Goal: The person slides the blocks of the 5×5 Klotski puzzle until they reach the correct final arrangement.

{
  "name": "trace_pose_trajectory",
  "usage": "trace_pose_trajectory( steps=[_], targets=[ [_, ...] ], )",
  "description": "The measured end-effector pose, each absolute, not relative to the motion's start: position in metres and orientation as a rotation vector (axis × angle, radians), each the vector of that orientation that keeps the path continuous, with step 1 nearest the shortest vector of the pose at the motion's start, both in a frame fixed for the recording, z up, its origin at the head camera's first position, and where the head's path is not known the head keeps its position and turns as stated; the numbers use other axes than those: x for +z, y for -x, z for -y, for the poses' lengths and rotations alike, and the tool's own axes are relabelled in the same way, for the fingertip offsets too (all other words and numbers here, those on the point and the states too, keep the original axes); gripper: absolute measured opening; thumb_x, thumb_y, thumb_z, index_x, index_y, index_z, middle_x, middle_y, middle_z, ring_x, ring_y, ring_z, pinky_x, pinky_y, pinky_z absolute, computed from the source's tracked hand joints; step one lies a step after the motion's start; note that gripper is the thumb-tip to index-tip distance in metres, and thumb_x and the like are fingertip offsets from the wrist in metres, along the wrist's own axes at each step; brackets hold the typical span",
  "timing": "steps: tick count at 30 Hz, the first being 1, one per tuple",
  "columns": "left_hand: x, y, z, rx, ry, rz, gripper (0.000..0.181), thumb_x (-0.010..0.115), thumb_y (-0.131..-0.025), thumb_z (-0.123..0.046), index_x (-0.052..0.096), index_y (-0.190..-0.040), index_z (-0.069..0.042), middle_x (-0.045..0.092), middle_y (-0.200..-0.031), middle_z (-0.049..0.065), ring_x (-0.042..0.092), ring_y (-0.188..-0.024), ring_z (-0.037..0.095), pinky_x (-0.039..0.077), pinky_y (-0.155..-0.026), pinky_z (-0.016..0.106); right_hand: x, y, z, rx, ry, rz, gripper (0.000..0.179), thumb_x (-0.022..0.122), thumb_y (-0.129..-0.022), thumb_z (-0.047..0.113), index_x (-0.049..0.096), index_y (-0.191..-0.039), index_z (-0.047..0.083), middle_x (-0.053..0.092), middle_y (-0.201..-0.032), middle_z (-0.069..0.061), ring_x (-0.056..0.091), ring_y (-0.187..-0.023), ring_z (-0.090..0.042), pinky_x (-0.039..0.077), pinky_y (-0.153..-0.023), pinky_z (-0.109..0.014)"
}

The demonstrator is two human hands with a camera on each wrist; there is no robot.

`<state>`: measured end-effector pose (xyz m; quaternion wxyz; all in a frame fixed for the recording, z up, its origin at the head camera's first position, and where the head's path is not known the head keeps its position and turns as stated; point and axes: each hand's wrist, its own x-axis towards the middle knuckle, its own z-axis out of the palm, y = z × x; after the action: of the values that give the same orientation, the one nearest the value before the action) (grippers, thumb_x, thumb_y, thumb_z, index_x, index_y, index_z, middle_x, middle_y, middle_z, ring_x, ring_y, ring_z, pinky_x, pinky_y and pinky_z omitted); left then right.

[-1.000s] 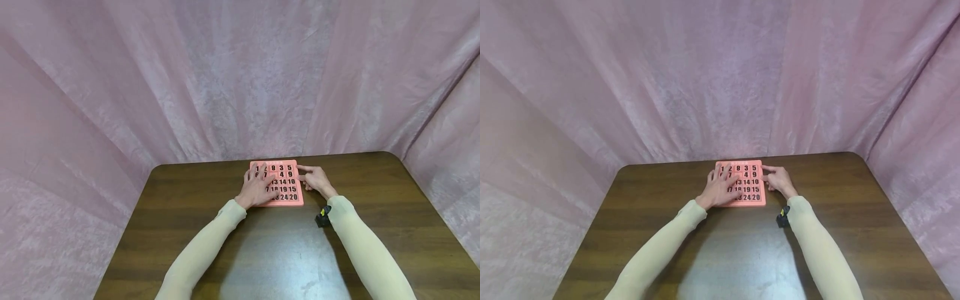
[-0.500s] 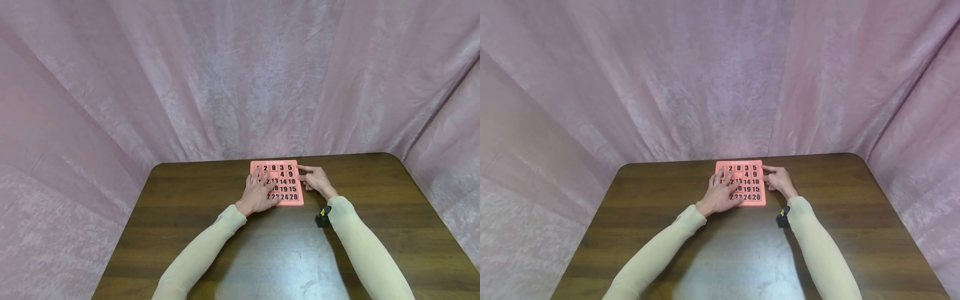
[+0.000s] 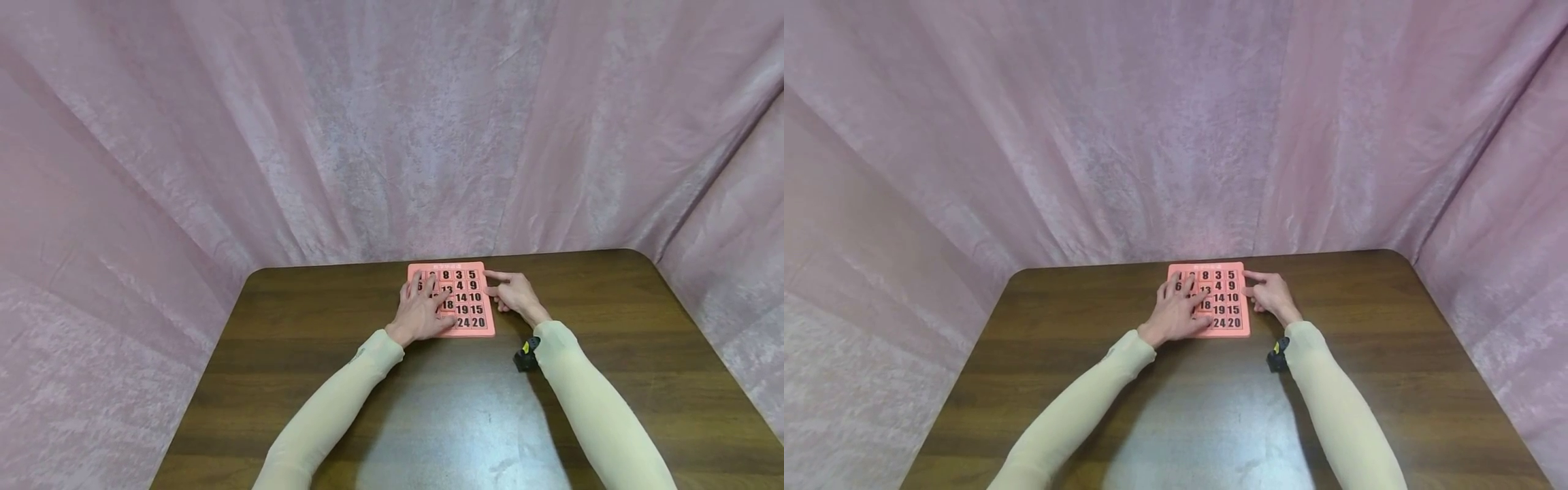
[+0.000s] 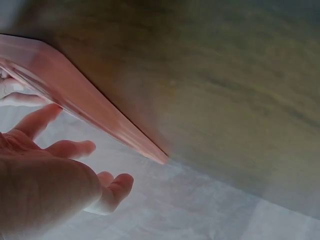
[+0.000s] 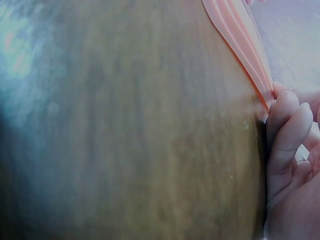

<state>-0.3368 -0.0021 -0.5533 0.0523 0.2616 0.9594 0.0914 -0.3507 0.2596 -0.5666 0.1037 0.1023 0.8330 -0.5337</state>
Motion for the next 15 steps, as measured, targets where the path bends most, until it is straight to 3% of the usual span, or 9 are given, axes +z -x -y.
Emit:
trace_pose_trajectory(
  steps=[15],
  targets=[
    [-0.5563, 0.3449, -0.0026, 0.225, -0.735, -2.946, 0.070, 0.052, -0.104, -0.068, 0.050, -0.165, -0.033, 0.025, -0.183, 0.012, 0.009, -0.172, 0.043, 0.019, -0.134, 0.067, -0.5655, 0.3504, -0.2598, -1.548, -0.292, -2.473, 0.056, 0.067, -0.105, 0.015, 0.058, -0.160, 0.017, 0.059, -0.068, 0.001, 0.054, -0.051, -0.009, 0.050, -0.050, -0.025]
  ],
)
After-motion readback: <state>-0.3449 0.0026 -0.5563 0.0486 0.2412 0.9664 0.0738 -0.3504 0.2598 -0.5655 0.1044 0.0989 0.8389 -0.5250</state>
